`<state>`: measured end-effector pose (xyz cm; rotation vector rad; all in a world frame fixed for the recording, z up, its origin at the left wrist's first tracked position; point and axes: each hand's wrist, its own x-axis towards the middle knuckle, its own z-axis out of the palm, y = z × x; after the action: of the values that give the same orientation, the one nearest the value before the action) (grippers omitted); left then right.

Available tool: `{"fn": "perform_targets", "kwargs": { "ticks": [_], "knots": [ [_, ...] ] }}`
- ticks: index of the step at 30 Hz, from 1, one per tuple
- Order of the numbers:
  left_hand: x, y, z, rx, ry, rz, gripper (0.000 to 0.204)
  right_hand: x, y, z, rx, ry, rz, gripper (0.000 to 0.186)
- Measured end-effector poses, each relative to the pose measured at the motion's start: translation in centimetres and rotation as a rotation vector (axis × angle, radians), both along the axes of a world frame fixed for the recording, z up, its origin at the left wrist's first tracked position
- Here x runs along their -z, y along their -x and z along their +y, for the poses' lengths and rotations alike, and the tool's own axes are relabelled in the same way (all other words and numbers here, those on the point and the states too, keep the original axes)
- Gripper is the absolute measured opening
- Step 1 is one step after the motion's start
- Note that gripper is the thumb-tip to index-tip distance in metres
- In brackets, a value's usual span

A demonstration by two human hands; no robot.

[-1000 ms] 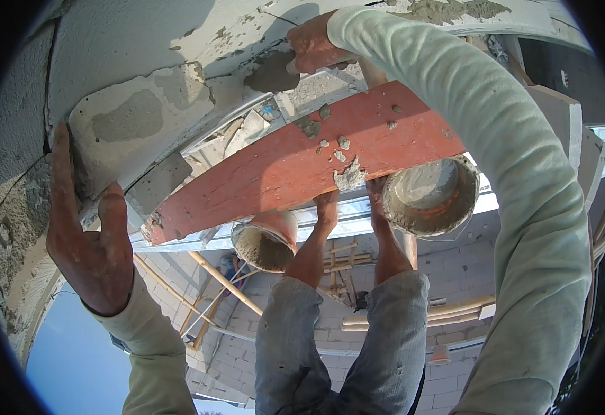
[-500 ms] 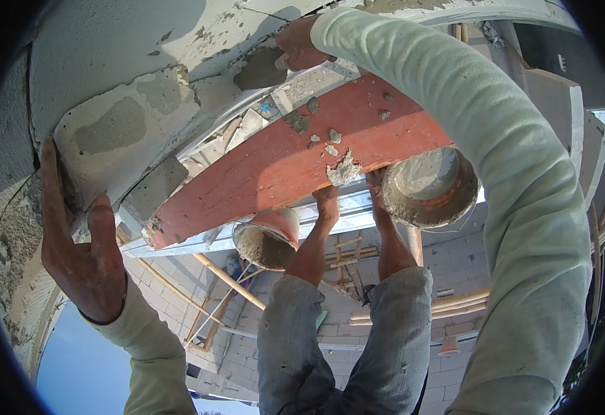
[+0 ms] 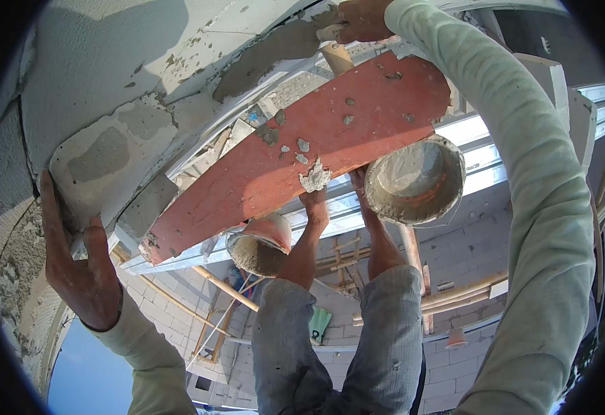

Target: The person applies mortar along a curved wall frame using a trowel, tests and fits concrete blocks in place, shapes a block with a trowel, and beds the blocks into the wall structure.

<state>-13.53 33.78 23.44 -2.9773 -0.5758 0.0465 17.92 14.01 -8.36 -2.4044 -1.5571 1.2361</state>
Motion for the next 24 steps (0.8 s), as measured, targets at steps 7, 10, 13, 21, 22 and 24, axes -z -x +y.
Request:
{"fn": "perform_targets", "kwargs": {
  "ticks": [7,10,13,21,22,24],
  "knots": [
    [-0.2,-0.4,-0.2,0.007,-0.001,0.038,0.055,-2.6,-0.7,-2.9,0.052,-0.069,-0.021,0.061],
    [-0.3,-0.4,-0.4,-0.026,0.003,0.044,0.053,-5.4,-0.9,-4.9,0.092,-0.124,-0.015,0.059],
    [-0.3,-0.5,-0.6,-0.038,0.042,0.033,0.053,-7.5,-1.0,-8.1,0.17,-0.161,0.003,0.057],
    [-0.5,-0.9,-0.9,-0.058,0.064,0.019,0.061,-13.8,6.4,-22.0,0.803,-0.113,-0.132,0.041],
    [-0.5,-0.9,-0.9,-0.078,0.064,0.024,0.063,-15.0,8.1,-24.0,0.922,-0.036,-0.035,0.04],
    [-0.4,-0.9,-0.9,-0.068,0.07,0.027,0.064,-16.7,12.1,-27.2,0.998,0.058,-0.039,0.037]
  ]
}}
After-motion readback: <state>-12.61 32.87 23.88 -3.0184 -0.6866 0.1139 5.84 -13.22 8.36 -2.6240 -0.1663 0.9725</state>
